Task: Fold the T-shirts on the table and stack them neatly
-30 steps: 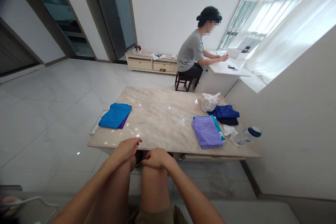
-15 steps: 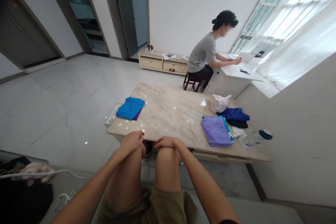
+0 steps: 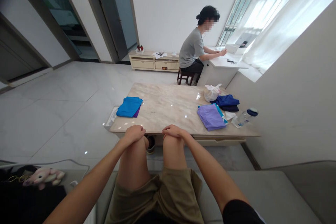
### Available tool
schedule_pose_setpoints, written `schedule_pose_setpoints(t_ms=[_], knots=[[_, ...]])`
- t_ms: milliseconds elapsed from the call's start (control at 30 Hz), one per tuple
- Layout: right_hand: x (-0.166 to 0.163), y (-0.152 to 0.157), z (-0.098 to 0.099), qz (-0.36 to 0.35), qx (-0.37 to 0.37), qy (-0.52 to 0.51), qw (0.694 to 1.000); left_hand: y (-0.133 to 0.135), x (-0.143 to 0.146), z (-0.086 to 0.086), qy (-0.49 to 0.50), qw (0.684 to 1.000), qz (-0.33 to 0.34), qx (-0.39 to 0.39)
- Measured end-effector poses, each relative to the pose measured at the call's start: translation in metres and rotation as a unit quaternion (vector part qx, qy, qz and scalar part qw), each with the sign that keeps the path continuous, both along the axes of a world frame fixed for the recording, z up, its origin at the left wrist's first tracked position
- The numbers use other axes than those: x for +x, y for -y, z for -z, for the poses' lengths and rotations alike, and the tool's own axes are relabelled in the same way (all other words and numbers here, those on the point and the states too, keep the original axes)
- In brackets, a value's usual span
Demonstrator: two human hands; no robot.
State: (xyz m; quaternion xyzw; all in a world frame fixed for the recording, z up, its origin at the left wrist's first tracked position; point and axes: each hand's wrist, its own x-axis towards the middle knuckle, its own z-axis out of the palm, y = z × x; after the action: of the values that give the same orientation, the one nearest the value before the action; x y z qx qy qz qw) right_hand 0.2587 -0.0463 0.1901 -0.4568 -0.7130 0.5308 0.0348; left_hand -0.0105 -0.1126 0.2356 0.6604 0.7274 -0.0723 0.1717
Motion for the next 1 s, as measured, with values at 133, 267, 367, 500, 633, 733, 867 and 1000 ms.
schedule_pose_setpoints(t_ms=[133, 267, 367, 500, 633, 733, 867, 1000], knots=[[0.008, 0.007, -0.008, -0.003, 0.051, 0.034, 0.998, 0.007, -0.002, -0.004, -0.003, 1.0, 0.017, 0.002], [0.019, 0.013, -0.014, -0.001, 0.105, 0.099, 0.99, 0.02, -0.005, -0.009, 0.006, 0.999, 0.042, 0.015], [0.032, 0.019, -0.019, 0.012, 0.135, 0.131, 0.982, 0.032, -0.007, -0.011, 0.013, 0.997, 0.06, 0.038], [0.058, 0.037, -0.021, 0.01, 0.182, 0.146, 0.972, 0.049, -0.014, -0.006, 0.034, 0.992, 0.084, 0.083], [0.09, 0.059, -0.006, -0.051, 0.31, 0.088, 0.945, 0.063, -0.036, 0.013, 0.121, 0.96, 0.183, 0.177], [0.111, 0.069, 0.011, -0.103, 0.393, 0.05, 0.913, 0.066, -0.055, 0.028, 0.158, 0.924, 0.259, 0.233], [0.124, 0.066, 0.02, -0.208, 0.466, 0.038, 0.859, 0.06, -0.074, 0.027, 0.159, 0.873, 0.38, 0.262], [0.122, 0.047, 0.023, -0.385, 0.481, -0.004, 0.788, 0.043, -0.077, 0.012, 0.161, 0.815, 0.502, 0.24]])
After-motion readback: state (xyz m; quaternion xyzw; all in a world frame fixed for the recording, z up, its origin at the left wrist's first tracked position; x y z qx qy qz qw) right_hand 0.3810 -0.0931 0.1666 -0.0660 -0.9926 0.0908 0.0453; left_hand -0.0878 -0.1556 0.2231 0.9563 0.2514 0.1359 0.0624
